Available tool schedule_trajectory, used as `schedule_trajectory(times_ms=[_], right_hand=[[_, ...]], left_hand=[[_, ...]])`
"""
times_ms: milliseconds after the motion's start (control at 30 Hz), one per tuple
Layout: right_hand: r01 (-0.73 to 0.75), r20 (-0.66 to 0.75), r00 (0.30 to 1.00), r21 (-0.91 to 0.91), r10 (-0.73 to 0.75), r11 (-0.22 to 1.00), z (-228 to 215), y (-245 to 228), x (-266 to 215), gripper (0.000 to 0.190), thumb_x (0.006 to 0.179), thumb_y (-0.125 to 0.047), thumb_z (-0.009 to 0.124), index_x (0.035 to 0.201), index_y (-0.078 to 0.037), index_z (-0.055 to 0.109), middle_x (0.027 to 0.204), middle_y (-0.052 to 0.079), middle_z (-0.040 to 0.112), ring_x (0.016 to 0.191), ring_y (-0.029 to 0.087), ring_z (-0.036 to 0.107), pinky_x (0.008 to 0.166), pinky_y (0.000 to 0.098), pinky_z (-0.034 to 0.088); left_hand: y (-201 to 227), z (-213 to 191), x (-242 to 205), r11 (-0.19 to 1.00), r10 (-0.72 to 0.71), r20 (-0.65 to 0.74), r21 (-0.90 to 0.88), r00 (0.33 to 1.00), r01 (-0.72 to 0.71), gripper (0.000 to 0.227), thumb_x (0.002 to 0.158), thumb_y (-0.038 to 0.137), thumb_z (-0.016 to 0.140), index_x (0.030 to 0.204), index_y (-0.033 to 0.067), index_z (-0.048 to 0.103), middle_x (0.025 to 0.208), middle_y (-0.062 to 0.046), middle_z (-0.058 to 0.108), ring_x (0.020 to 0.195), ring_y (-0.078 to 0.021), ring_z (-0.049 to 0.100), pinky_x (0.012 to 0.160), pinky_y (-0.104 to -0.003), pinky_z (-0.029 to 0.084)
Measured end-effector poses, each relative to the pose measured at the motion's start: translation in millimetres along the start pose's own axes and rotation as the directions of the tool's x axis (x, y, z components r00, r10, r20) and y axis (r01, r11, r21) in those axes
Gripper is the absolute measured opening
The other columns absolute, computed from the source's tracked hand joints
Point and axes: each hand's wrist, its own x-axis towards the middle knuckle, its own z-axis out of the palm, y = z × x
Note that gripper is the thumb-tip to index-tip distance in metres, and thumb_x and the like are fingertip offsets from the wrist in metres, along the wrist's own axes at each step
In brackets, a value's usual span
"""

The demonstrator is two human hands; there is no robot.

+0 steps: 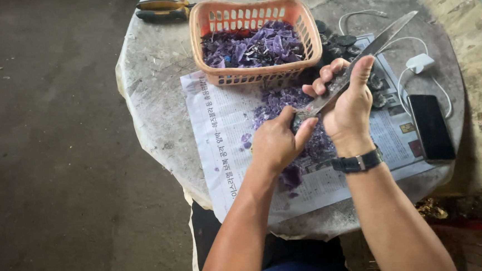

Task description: Scraping purple wax material off black circular objects into a plastic basket using a knife on a newspaper-covered table.

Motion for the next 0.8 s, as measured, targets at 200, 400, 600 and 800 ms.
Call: schedule_trajectory(times_ms=[200,400,600,800], right_hand=[[-0.005,-0.242,0.97,-0.002,0.004,1.0,12.8,-4.7,-5.2,0.049,0.069,-0.06,0.033,0.075,-0.012,0.043,0.062,0.0,0.043,0.049,0.011,0.046,0.06,0.0371,0.06],[-0.067,-0.318,0.947,-0.075,0.04,0.995,11.6,-7.6,-3.0,0.051,0.07,-0.059,0.028,0.07,-0.011,0.046,0.058,0.004,0.048,0.045,0.016,0.053,0.058,0.0397,0.06],[-0.126,-0.403,0.911,-0.07,0.087,0.99,5.1,-7.9,0.7,0.053,0.071,-0.056,0.029,0.073,-0.008,0.051,0.06,0.008,0.054,0.049,0.021,0.061,0.061,0.043,0.061],[-0.117,-0.342,0.937,-0.126,0.068,0.985,1.3,-6.6,3.9,0.054,0.073,-0.055,0.027,0.074,-0.007,0.052,0.062,0.01,0.056,0.056,0.023,0.065,0.063,0.0428,0.061]], left_hand=[[1.0,11.5,-3.9,0.989,0.106,-0.177,0.118,0.979,-0.086,0.045,0.078,0.055,0.036,0.084,0.0113,0.046,0.062,-0.018,0.058,0.061,-0.0367,0.061,0.055,-0.044,0.048],[-3.2,30.0,-0.9,0.951,0.263,-0.425,0.266,0.866,-0.159,0.044,0.078,0.054,0.04,0.077,0.0112,0.046,0.054,-0.014,0.054,0.048,-0.0325,0.059,0.044,-0.04,0.046],[0.6,33.1,-1.9,0.914,0.334,-0.507,0.38,0.795,-0.141,0.043,0.078,0.055,0.038,0.074,0.0129,0.045,0.052,-0.007,0.05,0.042,-0.0271,0.057,0.04,-0.034,0.045],[3.9,29.8,-4.1,0.914,0.324,-0.481,0.38,0.815,-0.14,0.046,0.079,0.055,0.038,0.074,0.0108,0.046,0.053,-0.008,0.048,0.043,-0.0281,0.057,0.041,-0.035,0.046]])
